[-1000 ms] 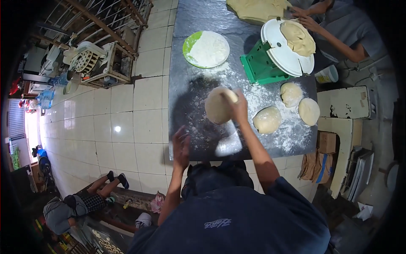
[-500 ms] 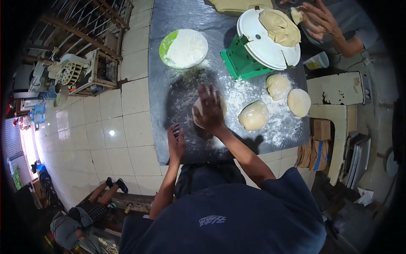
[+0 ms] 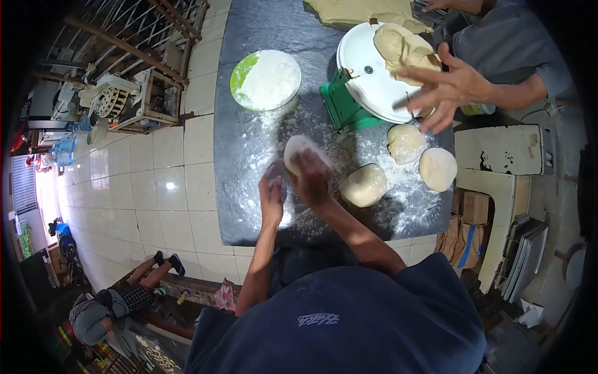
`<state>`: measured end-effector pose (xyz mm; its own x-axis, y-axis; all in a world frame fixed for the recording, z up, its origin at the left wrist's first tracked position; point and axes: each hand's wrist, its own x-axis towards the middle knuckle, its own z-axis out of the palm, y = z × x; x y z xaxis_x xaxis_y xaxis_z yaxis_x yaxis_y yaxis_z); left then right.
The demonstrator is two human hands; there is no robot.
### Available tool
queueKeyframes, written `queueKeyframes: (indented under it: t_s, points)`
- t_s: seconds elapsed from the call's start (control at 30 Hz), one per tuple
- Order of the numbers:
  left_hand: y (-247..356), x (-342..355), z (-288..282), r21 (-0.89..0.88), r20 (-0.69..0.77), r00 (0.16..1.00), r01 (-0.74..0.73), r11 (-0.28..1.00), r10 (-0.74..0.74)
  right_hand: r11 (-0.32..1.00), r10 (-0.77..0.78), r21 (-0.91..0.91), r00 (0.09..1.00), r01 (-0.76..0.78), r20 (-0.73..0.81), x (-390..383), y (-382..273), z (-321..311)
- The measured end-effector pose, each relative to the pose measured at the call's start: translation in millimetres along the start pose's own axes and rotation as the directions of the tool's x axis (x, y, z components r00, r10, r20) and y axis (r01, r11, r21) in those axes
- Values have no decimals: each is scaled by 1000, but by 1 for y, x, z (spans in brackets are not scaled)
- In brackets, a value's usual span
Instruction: The recorder prepares dough by collecting flour, weighing dough portions, and shaping them into rounds on a production table.
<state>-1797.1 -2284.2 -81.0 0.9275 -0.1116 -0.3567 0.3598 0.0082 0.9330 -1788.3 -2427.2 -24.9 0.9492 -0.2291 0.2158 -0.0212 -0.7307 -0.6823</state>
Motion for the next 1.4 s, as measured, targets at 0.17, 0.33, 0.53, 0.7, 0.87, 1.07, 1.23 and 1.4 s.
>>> queueKeyframes:
  t_s: [0.17,0.33,0.53,0.7,0.87,1.07,1.23,1.4]
  points:
    - [-1,-8,-32,121,-199,976,-61,991,84,962,-212,-127,956,240,201,-14,81,55]
    - [34,-16,-19,-11,-97,969,225,974,-225,905,25,424,1000,-31,18,51,1,-8]
    - [35,-3,-36,77,-79,971,-219,973,225,527,522,642,808,-557,272,-9,2,-10]
    - [17,8,-61,701,-201,892,-159,695,406,952,251,-167,966,-257,-56,-21,27,47]
    - [10,82,-29,430,517,671,-740,517,531,973,202,-10,828,-231,523,-1,23,122]
    - [15,102,-17,409,464,668,-744,528,582,987,-10,-139,889,83,457,-46,67,139]
    - [-11,72,-26,356,600,622,-771,528,503,991,-113,-33,945,129,308,-46,43,127]
    - [-5,94,-23,398,522,700,-706,586,488,782,131,447,815,-435,565,-91,86,147]
